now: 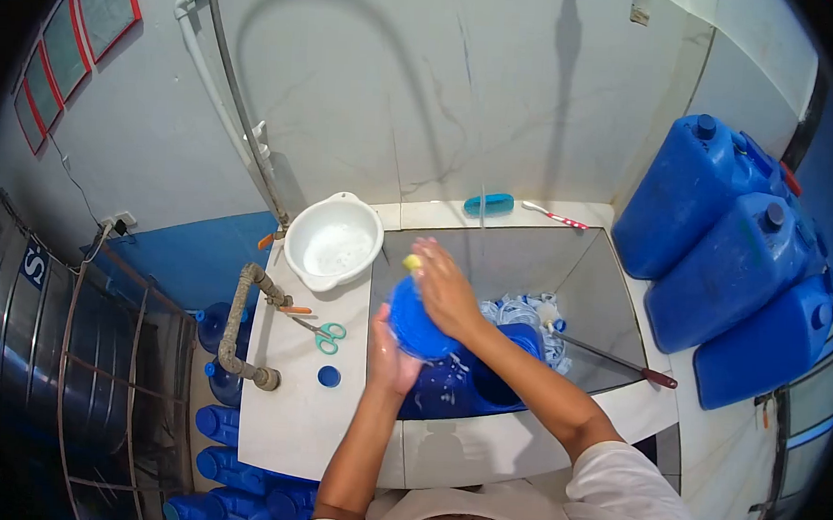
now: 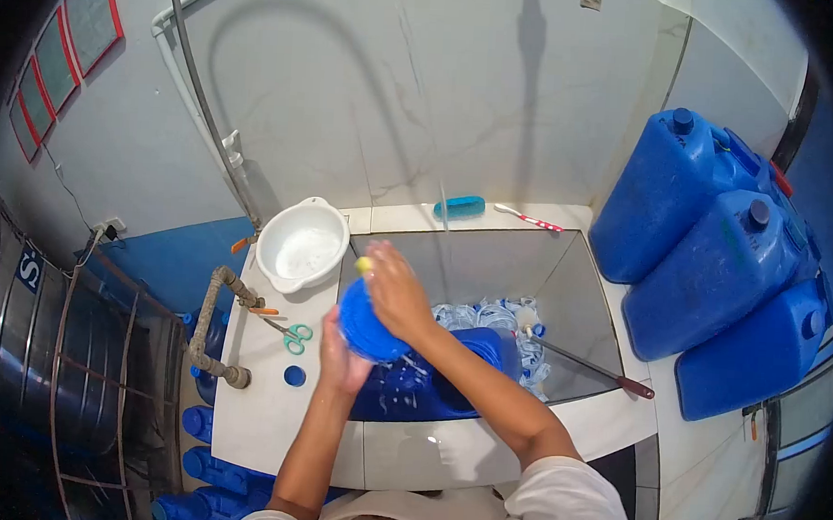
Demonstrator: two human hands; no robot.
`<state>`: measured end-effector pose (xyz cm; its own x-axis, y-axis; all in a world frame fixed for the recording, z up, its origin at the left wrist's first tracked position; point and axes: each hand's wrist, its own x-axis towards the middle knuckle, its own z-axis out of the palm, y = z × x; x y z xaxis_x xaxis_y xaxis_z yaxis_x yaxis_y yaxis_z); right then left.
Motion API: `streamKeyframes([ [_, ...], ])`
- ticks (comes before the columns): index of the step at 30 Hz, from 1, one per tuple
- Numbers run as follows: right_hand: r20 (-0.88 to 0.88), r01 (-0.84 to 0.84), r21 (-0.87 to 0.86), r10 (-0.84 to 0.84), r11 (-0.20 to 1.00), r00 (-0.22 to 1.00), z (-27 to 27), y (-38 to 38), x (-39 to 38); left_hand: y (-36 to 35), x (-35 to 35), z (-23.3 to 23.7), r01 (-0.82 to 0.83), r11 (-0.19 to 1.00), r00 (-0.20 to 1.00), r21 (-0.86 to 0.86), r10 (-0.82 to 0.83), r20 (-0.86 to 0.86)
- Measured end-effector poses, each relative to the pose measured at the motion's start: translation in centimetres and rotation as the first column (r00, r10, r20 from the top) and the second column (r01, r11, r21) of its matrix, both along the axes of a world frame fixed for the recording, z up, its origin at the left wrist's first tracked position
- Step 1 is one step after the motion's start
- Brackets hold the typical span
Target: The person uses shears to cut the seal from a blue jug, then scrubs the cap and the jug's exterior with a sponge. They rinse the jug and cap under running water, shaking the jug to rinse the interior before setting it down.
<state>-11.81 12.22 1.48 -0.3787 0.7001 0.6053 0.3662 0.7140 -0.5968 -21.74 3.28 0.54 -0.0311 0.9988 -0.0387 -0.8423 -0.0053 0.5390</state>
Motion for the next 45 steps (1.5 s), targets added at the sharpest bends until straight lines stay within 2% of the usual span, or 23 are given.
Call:
streamKeyframes([
  [3, 0.071, 0.028, -0.024, -0.027, 0.999, 0.997, -3.5, -4.5, -0.1, 1.5, -1.8, -1.7, 0.032, 0.998, 0.999, 0.048, -0.031, -0.007],
  [5, 0.07, -0.136, 0.029, 0.134, 0.99, 0.989, -1.1, -5.9, 0.1, 0.0, 1.5, -1.4, -0.226, 0.966, 0.96, -0.13, 0.198, -0.2],
  [7, 0.06, -0.12, 0.172, 0.111, 0.978, 0.992, 0.2, -2.8, 0.1, -0.8, 2.3, -0.5, -0.074, 0.994, 0.997, -0.078, 0.073, -0.016],
  [8, -0.008, -0.077, 0.015, 0.077, 0.997, 0.997, 1.7, -1.7, 1.3, -1.2, 2.0, 0.4, -0.025, 0.999, 0.998, -0.024, 0.023, -0.052],
  [11, -0.023, 0.114, 0.109, -0.112, 0.987, 0.993, -3.4, -4.3, 1.5, -1.1, 0.3, 1.1, 0.009, 1.0, 0.997, 0.01, -0.008, -0.08],
  [12, -0.036, -0.051, -0.01, 0.05, 0.999, 0.998, -2.0, -6.8, 1.3, -0.7, 0.7, -0.2, -0.092, 0.995, 0.977, -0.036, 0.084, -0.194],
  [13, -0.019, -0.129, 0.055, 0.13, 0.99, 0.991, -0.5, -8.3, 1.2, -0.9, 1.6, -1.1, -0.194, 0.978, 0.937, -0.076, 0.162, -0.31],
  [15, 0.098, -0.191, 0.149, 0.178, 0.97, 0.979, 2.1, -6.9, 1.2, -2.2, 3.0, 0.3, -0.207, 0.978, 0.946, -0.014, 0.197, -0.257],
  [17, 0.019, -0.147, 0.043, 0.146, 0.988, 0.989, 3.0, -4.4, 2.0, -2.8, 2.7, 2.1, 0.092, 0.991, 0.993, 0.099, -0.098, 0.063],
  [19, -0.053, -0.121, -0.05, 0.119, 0.991, 0.992, 3.2, -4.9, 1.9, -2.9, 2.5, 1.8, 0.09, 0.992, 0.996, 0.09, -0.088, -0.027],
  [21, 0.025, -0.298, 0.205, 0.3, 0.932, 0.954, 3.3, -7.5, 1.3, -2.8, 3.0, 2.2, -0.15, 0.984, 0.986, -0.095, 0.142, -0.086],
  [23, -0.018, -0.267, 0.285, 0.284, 0.921, 0.959, 2.6, -5.5, 1.1, -3.6, 2.8, 2.5, -0.037, 0.999, 0.999, -0.029, 0.036, -0.033],
  [25, -0.077, -0.085, 0.006, 0.085, 0.996, 0.993, 2.9, -2.8, 1.4, -4.3, 2.7, 2.5, 0.064, 0.997, 0.998, 0.039, -0.064, 0.015],
  [27, -0.086, -0.053, 0.091, 0.06, 0.994, 0.994, 2.6, -4.0, 0.3, -3.7, 2.6, 2.4, 0.01, 0.998, 1.0, -0.058, -0.011, -0.02],
  [29, -0.008, -0.218, 0.379, 0.239, 0.899, 0.971, 3.3, -6.9, -0.1, -4.2, 3.2, 3.0, -0.087, 0.993, 0.993, -0.085, 0.08, -0.089],
  [31, -0.015, -0.245, 0.33, 0.264, 0.912, 0.964, 2.2, -4.0, 0.2, -4.3, 3.6, 3.9, -0.078, 0.988, 0.995, -0.13, 0.07, -0.065],
  [33, 0.047, 0.01, -0.038, -0.008, 0.999, 0.999, 0.4, -1.8, 0.5, -4.0, 3.5, 3.0, -0.077, 0.99, 0.988, -0.12, 0.059, -0.145],
  [35, -0.044, 0.056, -0.311, -0.073, 0.949, 0.996, 0.4, -2.4, 1.7, -3.8, 3.0, 2.2, -0.189, 0.981, 0.907, -0.037, 0.16, -0.389],
  [39, -0.06, 0.078, -0.221, -0.093, 0.972, 0.994, -3.3, -6.2, 1.8, -3.3, 2.5, 2.8, -0.365, 0.929, 0.922, 0.069, 0.37, -0.115],
  [41, -0.265, 0.18, -0.36, -0.285, 0.916, 0.921, -1.1, -10.0, 0.3, -3.0, 2.8, 2.5, -0.385, 0.921, 0.918, 0.062, 0.389, -0.079],
  [43, -0.033, 0.121, -0.1, -0.125, 0.988, 0.992, -0.2, -11.7, 0.2, -2.9, 3.4, 1.6, -0.543, 0.83, 0.771, -0.123, 0.435, -0.466],
  [44, 0.041, 0.063, -0.042, -0.062, 0.997, 0.997, 0.7, -11.7, 0.5, -3.4, 2.9, 1.2, -0.308, 0.946, 0.942, -0.105, 0.288, -0.171],
  [45, 0.041, 0.065, -0.044, -0.063, 0.997, 0.997, 0.9, -11.0, 0.6, -3.6, 2.9, 0.9, -0.307, 0.946, 0.943, -0.108, 0.286, -0.172],
])
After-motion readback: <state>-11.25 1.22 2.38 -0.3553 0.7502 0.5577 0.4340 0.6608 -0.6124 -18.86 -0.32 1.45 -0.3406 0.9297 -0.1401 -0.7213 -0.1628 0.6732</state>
